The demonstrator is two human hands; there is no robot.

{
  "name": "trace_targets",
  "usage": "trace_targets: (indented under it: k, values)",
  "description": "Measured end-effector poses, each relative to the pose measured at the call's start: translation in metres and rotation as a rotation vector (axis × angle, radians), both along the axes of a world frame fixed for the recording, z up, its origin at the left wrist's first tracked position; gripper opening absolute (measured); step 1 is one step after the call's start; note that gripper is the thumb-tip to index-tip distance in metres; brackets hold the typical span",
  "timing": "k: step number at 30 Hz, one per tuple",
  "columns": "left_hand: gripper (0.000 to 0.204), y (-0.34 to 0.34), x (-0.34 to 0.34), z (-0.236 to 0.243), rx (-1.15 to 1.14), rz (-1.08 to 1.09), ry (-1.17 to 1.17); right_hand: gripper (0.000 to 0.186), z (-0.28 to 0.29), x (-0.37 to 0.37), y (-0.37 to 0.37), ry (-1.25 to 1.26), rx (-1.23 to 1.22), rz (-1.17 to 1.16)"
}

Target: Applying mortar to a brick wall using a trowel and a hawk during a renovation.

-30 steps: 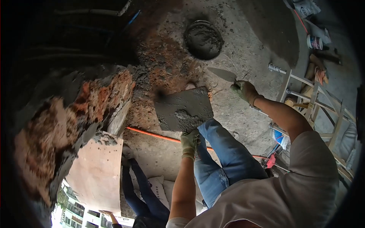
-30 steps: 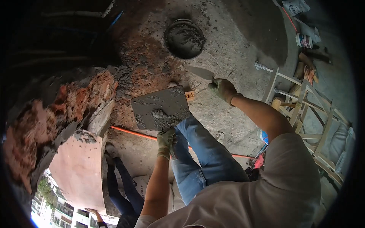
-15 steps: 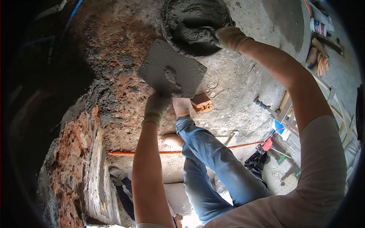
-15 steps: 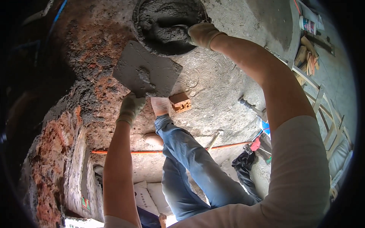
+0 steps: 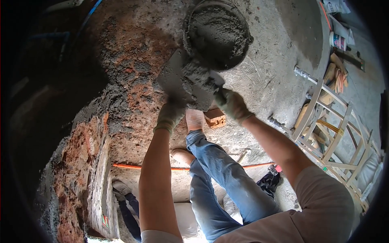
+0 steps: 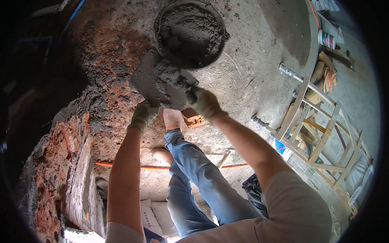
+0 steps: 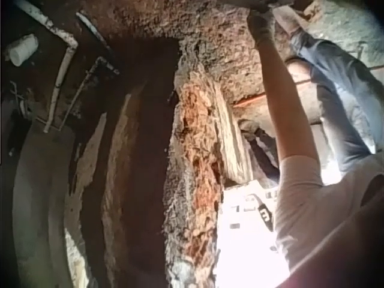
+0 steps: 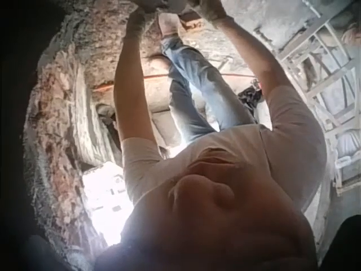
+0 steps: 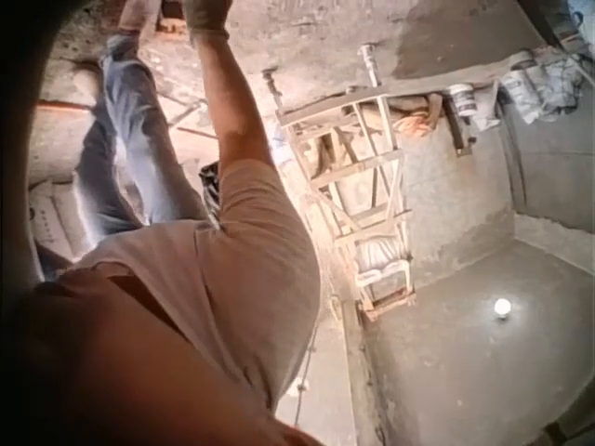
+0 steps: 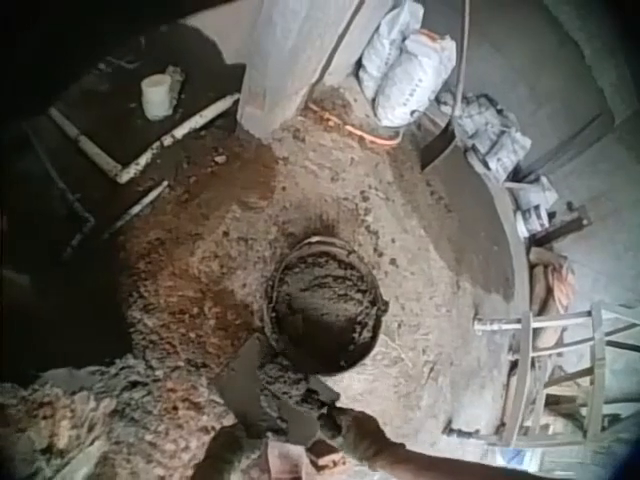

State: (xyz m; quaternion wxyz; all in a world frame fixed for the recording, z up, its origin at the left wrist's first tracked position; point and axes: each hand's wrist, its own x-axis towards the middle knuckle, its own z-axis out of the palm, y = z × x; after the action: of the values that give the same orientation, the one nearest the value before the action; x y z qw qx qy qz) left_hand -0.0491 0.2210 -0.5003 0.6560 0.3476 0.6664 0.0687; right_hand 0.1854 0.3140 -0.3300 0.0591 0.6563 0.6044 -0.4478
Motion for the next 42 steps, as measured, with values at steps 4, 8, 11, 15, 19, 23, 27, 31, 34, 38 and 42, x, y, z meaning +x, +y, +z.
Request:
trace_targets:
  k: [4,8,11,15,19,23,27,31,34,38,42]
  values:
    - [0.021,-0.001,0.011,0.031,0.041,-0.031,-0.034,0.034,0.011,0.002,-0.047,-0.082,0.318,0.005]
    - [0.023,-0.054,0.009,0.087,0.035,0.304,-0.212,0.039,0.081,0.007,-0.061,-0.086,0.287,-0.164]
    - [0.027,-0.068,0.039,0.175,0.055,0.384,-0.297,0.04,0.138,0.004,-0.077,-0.164,0.353,-0.151]
    - [0.024,-0.139,0.042,0.254,0.098,0.225,-0.009,0.041,0.258,-0.055,-0.102,-0.058,0.252,0.113]
    - [0.024,-0.208,0.04,0.338,0.211,0.753,-0.385,0.043,0.373,-0.044,-0.141,0.067,0.367,0.243]
    - [0.017,-0.182,0.063,0.544,-0.007,1.019,-0.451,0.046,0.441,-0.008,-0.195,-0.013,0.26,0.254]
    - [0.014,-0.212,0.062,0.616,0.014,1.01,-0.279,0.048,0.536,-0.074,-0.234,0.054,0.011,0.219]
    - [0.014,-0.26,0.03,0.659,-0.036,1.184,-0.429,0.036,0.554,-0.062,-0.25,0.289,0.544,0.513]
    - [0.011,-0.288,0.017,0.661,-0.031,1.18,-0.405,0.027,0.57,-0.05,-0.238,0.379,0.538,0.496]
    - [0.009,-0.308,0.018,0.657,0.097,1.177,-0.299,0.022,0.574,-0.024,-0.213,0.424,0.203,0.381]
    - [0.013,-0.312,0.007,0.675,0.16,1.249,-0.235,0.016,0.574,-0.021,-0.193,0.353,0.162,0.419]
